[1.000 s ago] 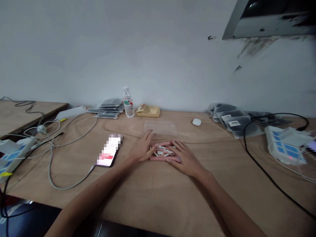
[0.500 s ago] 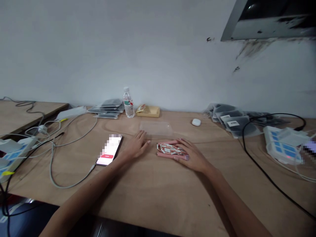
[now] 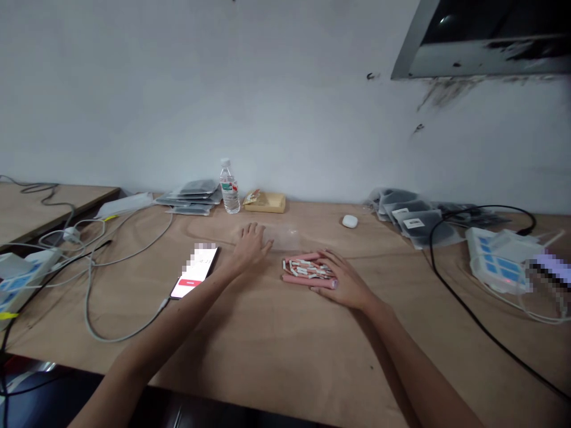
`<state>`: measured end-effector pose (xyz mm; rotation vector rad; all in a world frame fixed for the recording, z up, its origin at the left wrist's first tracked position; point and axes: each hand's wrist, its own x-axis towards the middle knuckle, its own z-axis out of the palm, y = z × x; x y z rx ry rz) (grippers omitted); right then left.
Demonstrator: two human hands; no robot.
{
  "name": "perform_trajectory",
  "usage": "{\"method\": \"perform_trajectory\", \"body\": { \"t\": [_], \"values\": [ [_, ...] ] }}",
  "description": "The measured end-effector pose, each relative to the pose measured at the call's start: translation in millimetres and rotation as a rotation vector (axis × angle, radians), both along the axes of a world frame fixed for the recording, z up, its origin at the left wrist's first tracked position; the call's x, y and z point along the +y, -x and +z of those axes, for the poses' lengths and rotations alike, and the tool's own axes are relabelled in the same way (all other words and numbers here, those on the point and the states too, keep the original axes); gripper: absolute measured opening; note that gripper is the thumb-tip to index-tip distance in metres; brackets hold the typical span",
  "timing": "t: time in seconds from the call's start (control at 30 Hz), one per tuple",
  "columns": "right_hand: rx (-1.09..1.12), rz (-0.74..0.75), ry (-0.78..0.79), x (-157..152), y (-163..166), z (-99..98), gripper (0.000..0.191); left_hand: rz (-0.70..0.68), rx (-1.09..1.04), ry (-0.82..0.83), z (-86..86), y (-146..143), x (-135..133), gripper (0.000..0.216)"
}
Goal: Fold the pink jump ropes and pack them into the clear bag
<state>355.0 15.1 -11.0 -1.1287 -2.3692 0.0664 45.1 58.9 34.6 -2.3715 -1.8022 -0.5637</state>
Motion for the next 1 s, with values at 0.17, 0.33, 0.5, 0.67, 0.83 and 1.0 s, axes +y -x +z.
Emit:
{"method": "perform_trajectory", "body": {
  "t": [0.17,0.33,0.5,0.67,0.83,1.0],
  "values": [
    [0.011,0.010,-0.004,-0.2,0.2,2.6,0.066,0.025,0.126,0.077,-15.1,0.6,3.7,0.061],
    [0.027,-0.017,-0.005,2.7,-6.9,1.3,0.068,0.046,0.232,0.098,-14.7,11.2,-5.3,0.064],
    [0.111,0.001,-0.001,0.2,-10.7,10.6,0.060,0.040,0.241,0.103,-11.0,22.4,-16.1,0.063],
    [0.147,0.029,0.045,-0.5,-15.4,21.2,0.054,0.001,0.232,0.104,-13.3,27.6,-25.8,0.061],
    [0.158,-0.022,0.036,5.1,-21.8,15.6,0.053,-0.040,0.228,0.088,-17.1,26.4,-37.4,0.061],
    [0.210,-0.033,0.055,7.3,-24.8,12.0,0.054,-0.039,0.226,0.082,-17.4,24.1,-45.3,0.061]
  ]
}}
